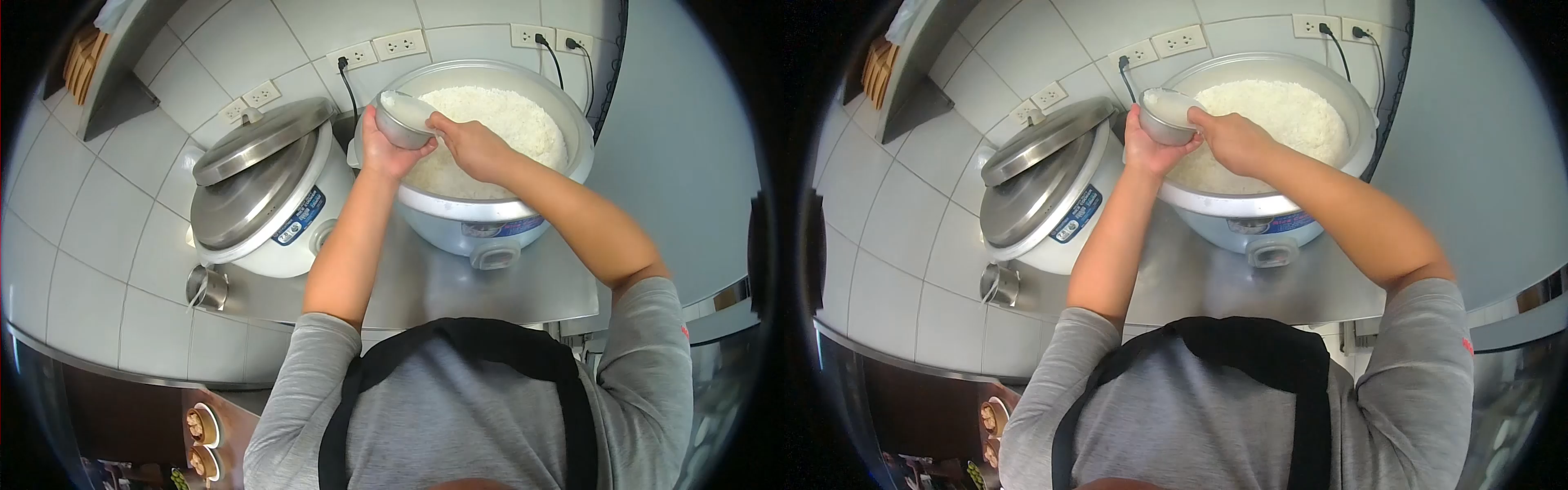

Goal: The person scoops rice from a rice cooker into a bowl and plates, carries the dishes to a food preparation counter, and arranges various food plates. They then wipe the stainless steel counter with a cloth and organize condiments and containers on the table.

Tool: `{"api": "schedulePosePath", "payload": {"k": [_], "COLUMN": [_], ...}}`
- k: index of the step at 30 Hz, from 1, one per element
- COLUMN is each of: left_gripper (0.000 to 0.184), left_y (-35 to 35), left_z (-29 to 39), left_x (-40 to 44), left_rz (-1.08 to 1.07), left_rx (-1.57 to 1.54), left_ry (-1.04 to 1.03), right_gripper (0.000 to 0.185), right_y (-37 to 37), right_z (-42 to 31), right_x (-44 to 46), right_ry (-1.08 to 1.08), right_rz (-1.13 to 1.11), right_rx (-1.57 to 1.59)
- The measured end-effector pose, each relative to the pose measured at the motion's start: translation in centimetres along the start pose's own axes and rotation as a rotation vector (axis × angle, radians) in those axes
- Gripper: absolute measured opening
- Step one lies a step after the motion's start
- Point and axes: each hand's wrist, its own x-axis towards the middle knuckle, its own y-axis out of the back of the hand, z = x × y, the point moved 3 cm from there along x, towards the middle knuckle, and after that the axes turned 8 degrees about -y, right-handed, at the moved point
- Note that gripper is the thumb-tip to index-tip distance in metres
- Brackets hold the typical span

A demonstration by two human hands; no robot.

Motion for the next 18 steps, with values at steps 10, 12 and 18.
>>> {"api": "schedulePosePath", "payload": {"k": [10, 12, 18], "left_gripper": [0.062, 0.062, 0.059], "left_y": [-1.8, -1.0, -2.0], "left_z": [0.2, 0.5, 2.1], "left_x": [-1.1, -0.4, 0.8], "left_rz": [0.065, 0.056, -0.263], "left_rx": [0.199, 0.162, 0.085], "left_ry": [-0.108, -0.164, -0.586], "right_gripper": [0.021, 0.021, 0.028], "right_y": [2.2, -2.5, 2.7], "right_z": [0.9, 3.4, 2.2], "right_x": [2.7, 4.1, 2.8], "right_ry": [0.063, 0.284, -0.494], "right_rz": [0.025, 0.205, -0.274], "right_rx": [0.126, 0.157, 1.458]}}
